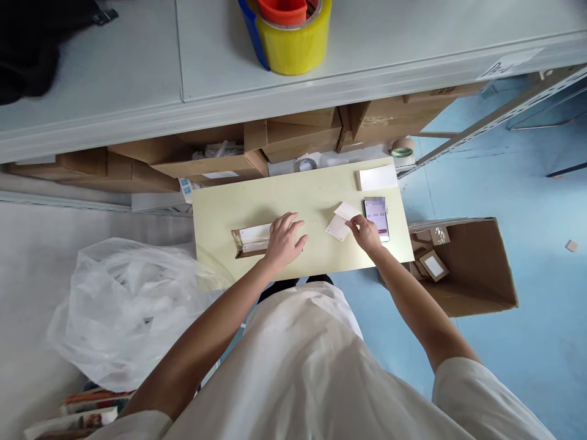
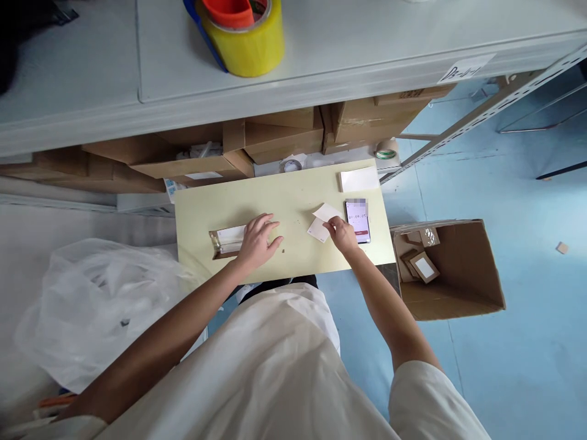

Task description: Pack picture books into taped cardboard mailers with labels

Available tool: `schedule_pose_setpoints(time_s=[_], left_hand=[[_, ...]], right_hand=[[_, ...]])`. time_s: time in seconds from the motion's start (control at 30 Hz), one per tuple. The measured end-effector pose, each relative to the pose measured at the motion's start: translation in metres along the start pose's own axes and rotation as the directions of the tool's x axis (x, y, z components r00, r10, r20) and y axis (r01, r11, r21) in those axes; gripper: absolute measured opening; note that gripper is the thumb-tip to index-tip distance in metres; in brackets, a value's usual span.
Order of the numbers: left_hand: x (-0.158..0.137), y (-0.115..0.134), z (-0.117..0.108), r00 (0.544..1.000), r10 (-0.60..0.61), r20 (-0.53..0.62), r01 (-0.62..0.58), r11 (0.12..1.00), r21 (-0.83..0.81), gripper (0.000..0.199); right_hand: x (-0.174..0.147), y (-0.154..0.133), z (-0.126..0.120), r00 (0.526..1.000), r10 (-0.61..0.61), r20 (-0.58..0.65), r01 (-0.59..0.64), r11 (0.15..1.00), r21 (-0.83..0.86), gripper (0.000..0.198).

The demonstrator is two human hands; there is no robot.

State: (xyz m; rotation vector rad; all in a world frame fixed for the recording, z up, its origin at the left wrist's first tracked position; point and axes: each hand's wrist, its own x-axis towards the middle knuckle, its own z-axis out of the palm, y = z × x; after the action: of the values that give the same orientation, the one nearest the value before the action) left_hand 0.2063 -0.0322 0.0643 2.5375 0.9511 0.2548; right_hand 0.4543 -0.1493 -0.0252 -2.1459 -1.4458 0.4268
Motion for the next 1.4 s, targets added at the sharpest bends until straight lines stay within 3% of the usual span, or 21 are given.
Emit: schedule_pose_setpoints(time_s=[0.1,0.17,0.23,0.3,0.37,0.43,0.5,0.63,0.77,0.83,0.93,1.03,1.17,1.3,1.4], left_hand=[[0.026,0.016,0.004,0.992,0.108,0.059,-0.106,0.994,-0.042,0.04],[0.044,0.03,0.009,0.969,0.229,0.094,-0.225,0.973,-0.054,0.045],[0.059,0.043,0.014,0.931,0.332,0.148,-0.329,0.943,-0.047,0.036],[0.068,0.05,0.017,0.908,0.353,0.226,-0.352,0.935,-0.043,0.022],[0.072,0.05,0.016,0.915,0.299,0.27,-0.292,0.954,-0.065,0.019],[0.073,0.042,0.011,0.945,0.2,0.261,-0.171,0.977,-0.128,0.02],[0.076,0.029,0.002,0.966,0.086,0.245,-0.029,0.973,-0.227,0.021],[0.088,0.003,-0.02,0.974,-0.107,0.201,0.175,0.917,-0.358,0.024],[0.096,-0.011,-0.031,0.973,-0.226,0.047,0.227,0.903,-0.365,0.014],[0.097,-0.014,-0.031,0.96,-0.274,0.056,0.269,0.853,-0.446,0.015],[0.095,-0.014,-0.027,0.929,-0.344,0.135,0.352,0.713,-0.606,0.024],[0.093,-0.011,-0.027,0.914,-0.366,0.177,0.379,0.611,-0.695,0.03],[0.089,0.0,-0.033,0.933,-0.273,0.234,0.348,0.519,-0.781,0.033],[0.083,0.005,-0.036,0.944,-0.227,0.239,0.328,0.574,-0.75,0.023],[0.08,-0.002,-0.032,0.949,-0.259,0.179,0.304,0.602,-0.738,0.022]], right_hand=[[0.0,-0.012,-0.015,1.0,-0.02,-0.007,0.02,0.996,0.084,0.029],[-0.001,-0.024,-0.028,0.994,-0.106,0.035,0.1,0.985,0.141,0.027],[-0.004,-0.037,-0.039,0.975,-0.206,0.085,0.184,0.96,0.209,0.025],[-0.006,-0.045,-0.047,0.968,-0.241,0.075,0.213,0.94,0.268,0.023],[-0.005,-0.046,-0.05,0.983,-0.185,0.005,0.175,0.937,0.302,0.026],[-0.001,-0.041,-0.047,0.995,-0.093,-0.046,0.103,0.934,0.342,0.045],[0.007,-0.035,-0.039,1.0,-0.006,-0.001,0.006,0.901,0.435,0.053],[0.021,-0.038,-0.016,0.982,0.09,0.167,-0.173,0.785,0.595,0.039],[0.027,-0.058,-0.004,0.986,0.048,0.163,-0.137,0.794,0.592,0.028],[0.028,-0.064,-0.003,0.986,0.044,0.158,-0.129,0.805,0.579,0.025],[0.025,-0.066,-0.003,0.984,0.081,0.159,-0.16,0.792,0.589,0.025],[0.021,-0.063,-0.006,0.981,0.103,0.165,-0.183,0.773,0.608,0.027],[0.017,-0.062,-0.011,0.979,0.151,0.135,-0.201,0.803,0.561,0.027],[0.017,-0.061,-0.014,0.973,0.211,0.089,-0.225,0.816,0.533,0.029],[0.017,-0.061,-0.013,0.99,0.126,0.058,-0.137,0.823,0.551,0.031]])
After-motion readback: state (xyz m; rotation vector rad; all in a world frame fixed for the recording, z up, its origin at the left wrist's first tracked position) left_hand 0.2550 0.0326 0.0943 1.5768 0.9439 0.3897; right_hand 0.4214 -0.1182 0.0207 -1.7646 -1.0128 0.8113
